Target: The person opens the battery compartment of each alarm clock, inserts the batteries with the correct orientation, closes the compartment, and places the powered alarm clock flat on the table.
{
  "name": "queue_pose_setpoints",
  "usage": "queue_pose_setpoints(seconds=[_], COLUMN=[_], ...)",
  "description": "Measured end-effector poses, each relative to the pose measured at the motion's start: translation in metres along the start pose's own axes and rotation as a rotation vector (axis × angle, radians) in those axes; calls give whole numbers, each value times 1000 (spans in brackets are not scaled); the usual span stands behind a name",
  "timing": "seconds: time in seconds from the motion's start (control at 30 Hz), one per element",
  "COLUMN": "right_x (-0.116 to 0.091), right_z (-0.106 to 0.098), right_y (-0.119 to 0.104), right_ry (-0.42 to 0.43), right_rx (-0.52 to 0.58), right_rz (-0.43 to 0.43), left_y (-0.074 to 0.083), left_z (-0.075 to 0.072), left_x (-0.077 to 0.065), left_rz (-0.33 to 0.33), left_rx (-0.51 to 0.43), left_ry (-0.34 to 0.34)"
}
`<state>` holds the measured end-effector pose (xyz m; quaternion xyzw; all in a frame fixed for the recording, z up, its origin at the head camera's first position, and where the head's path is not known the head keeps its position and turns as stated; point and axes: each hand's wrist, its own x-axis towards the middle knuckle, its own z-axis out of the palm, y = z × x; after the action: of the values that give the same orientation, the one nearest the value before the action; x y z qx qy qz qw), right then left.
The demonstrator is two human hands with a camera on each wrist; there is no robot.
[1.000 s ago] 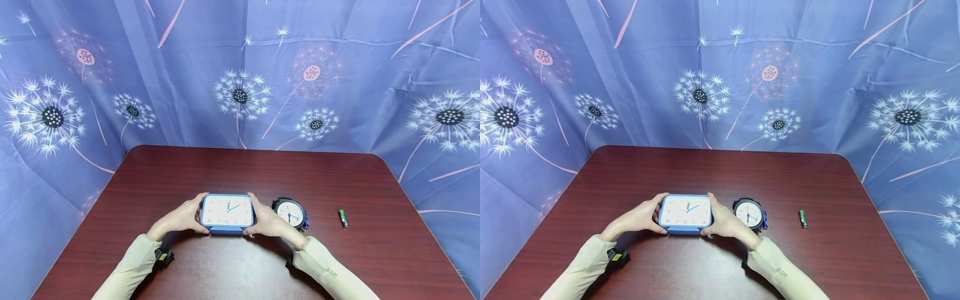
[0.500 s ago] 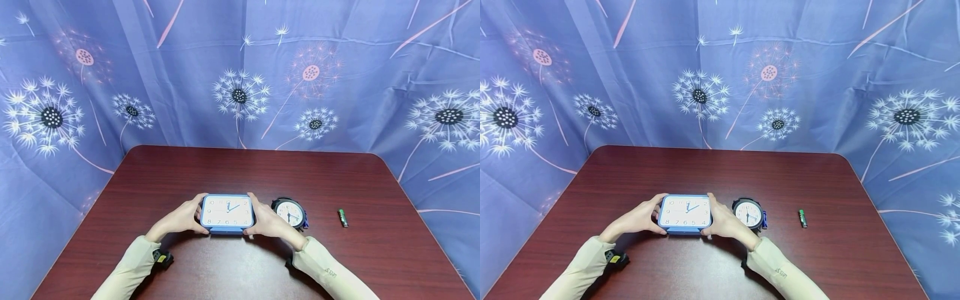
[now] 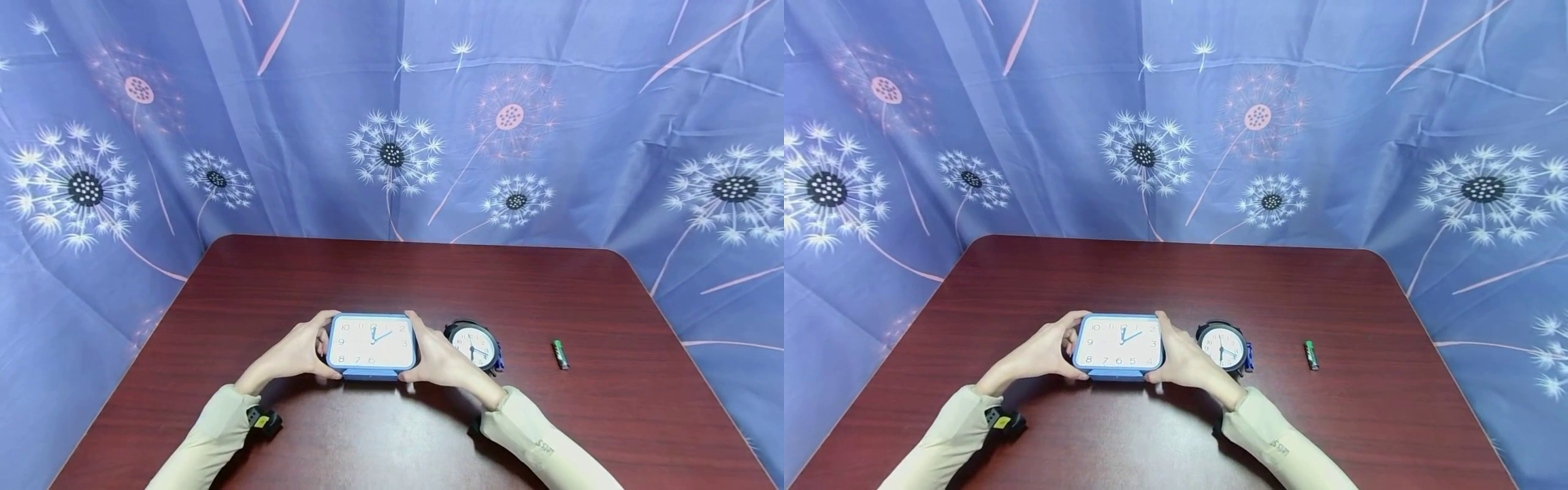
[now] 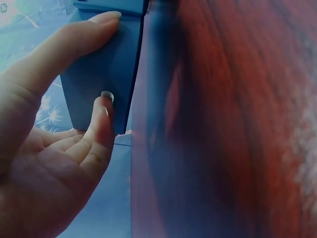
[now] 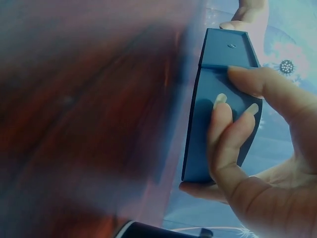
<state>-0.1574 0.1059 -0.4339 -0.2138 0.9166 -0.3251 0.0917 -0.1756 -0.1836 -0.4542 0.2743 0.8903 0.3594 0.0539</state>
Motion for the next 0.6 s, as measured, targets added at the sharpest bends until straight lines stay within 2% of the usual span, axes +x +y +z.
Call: queue_pose_setpoints(seconds=[0.3, 0.6], right_x=[-3, -9], right_z=[-5, -13], right_y=[-5, -11], right_ry=[14, 24], right_rx=[-6, 20], right_rz=[18, -13], left_y=[2, 2], left_z=[-2, -4], left_x=[-2, -4], left_rz=[-2, 24], left_rx=[-21, -78], left_ry=[29, 57])
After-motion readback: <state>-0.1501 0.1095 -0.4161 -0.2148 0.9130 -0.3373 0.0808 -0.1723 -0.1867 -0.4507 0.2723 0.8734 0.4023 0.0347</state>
